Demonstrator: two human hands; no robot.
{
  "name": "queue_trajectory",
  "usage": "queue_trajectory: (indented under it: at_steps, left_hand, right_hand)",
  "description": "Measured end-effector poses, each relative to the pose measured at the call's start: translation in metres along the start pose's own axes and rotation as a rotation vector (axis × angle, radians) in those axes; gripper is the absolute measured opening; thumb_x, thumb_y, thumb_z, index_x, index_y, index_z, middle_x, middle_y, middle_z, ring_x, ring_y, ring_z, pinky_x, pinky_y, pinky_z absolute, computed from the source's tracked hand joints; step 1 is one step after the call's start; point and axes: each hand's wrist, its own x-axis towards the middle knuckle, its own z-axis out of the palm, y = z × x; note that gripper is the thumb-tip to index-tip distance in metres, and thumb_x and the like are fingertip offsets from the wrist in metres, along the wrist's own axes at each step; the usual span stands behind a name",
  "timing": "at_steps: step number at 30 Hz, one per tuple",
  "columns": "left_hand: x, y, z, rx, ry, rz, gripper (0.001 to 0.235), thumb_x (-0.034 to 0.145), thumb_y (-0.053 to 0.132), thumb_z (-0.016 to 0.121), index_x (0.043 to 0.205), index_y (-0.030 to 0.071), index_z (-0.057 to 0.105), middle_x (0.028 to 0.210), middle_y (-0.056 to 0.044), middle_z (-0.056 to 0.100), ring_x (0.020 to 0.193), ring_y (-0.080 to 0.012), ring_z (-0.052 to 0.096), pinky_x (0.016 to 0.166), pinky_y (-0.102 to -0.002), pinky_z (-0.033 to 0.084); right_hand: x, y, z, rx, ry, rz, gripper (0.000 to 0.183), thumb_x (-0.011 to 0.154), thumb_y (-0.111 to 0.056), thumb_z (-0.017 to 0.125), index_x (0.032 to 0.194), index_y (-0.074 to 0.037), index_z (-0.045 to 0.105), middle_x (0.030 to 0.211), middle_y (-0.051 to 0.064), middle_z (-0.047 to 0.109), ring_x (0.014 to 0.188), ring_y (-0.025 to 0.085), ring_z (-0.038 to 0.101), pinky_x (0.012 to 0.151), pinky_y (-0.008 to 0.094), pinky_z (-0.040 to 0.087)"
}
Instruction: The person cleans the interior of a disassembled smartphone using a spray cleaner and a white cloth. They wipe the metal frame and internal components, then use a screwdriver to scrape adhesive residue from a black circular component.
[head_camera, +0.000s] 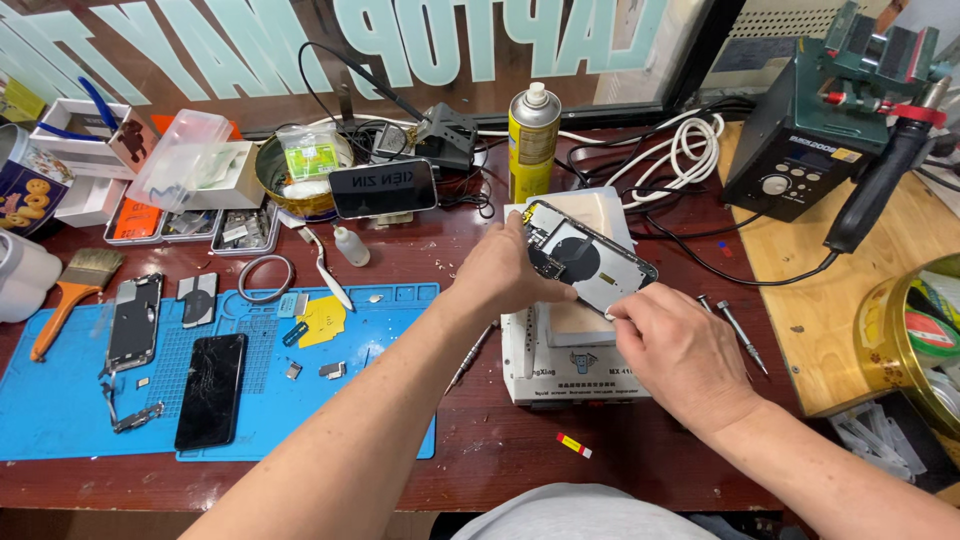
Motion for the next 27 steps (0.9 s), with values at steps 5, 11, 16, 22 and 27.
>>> queue_trajectory:
  at_steps: [5, 11, 16, 22, 27]
  left_hand:
    - [0.005, -0.006, 0.004, 0.047, 0.027, -0.053, 0.118, 0.051, 0.046, 0.099, 0.140, -0.007, 0.042, 0.124, -0.025, 0.061, 0.115, -0.0350, 0.064, 0.096, -0.042, 0.055]
    - [-0.001, 0.001, -0.001, 0.035, 0.024, -0.101, 0.110, 0.053, 0.044, 0.098, 0.139, -0.002, 0.046, 0.127, -0.021, 0.062, 0.119, -0.0344, 0.063, 0.097, -0.043, 0.054]
    - [-0.004, 0.011, -0.007, 0.017, -0.001, -0.137, 0.103, 0.055, 0.040, 0.098, 0.136, -0.001, 0.048, 0.127, -0.020, 0.062, 0.119, -0.0345, 0.063, 0.097, -0.043, 0.054]
    - [-0.003, 0.015, -0.010, 0.038, -0.053, -0.176, 0.098, 0.057, 0.038, 0.098, 0.133, -0.001, 0.049, 0.126, -0.021, 0.062, 0.119, -0.0342, 0.063, 0.099, -0.042, 0.055]
    - [0.001, 0.016, -0.009, 0.048, -0.059, -0.196, 0.103, 0.056, 0.038, 0.098, 0.136, -0.001, 0.047, 0.127, -0.021, 0.061, 0.120, -0.0350, 0.062, 0.098, -0.044, 0.055]
  right_hand:
    - [0.025, -0.019, 0.016, 0.008, 0.008, -0.028, 0.009, 0.087, -0.013, 0.069, 0.093, -0.008, 0.073, 0.090, 0.008, 0.071, 0.083, 0.030, 0.071, 0.072, 0.044, 0.057]
    - [0.024, -0.025, 0.005, -0.036, -0.027, -0.019, 0.010, 0.083, -0.015, 0.071, 0.091, -0.010, 0.073, 0.087, 0.008, 0.070, 0.084, 0.030, 0.071, 0.069, 0.045, 0.056]
    - [0.034, -0.028, 0.010, -0.070, -0.071, 0.019, 0.007, 0.085, -0.016, 0.071, 0.089, -0.011, 0.073, 0.087, 0.007, 0.071, 0.084, 0.030, 0.071, 0.073, 0.046, 0.057]
    - [0.033, -0.021, 0.008, -0.027, -0.147, 0.105, 0.009, 0.084, -0.015, 0.069, 0.089, -0.010, 0.073, 0.091, 0.007, 0.072, 0.082, 0.030, 0.072, 0.073, 0.045, 0.058]
    - [0.037, -0.025, 0.011, -0.051, -0.145, 0.112, 0.008, 0.083, -0.016, 0.070, 0.086, -0.010, 0.073, 0.090, 0.008, 0.073, 0.084, 0.029, 0.073, 0.074, 0.045, 0.058]
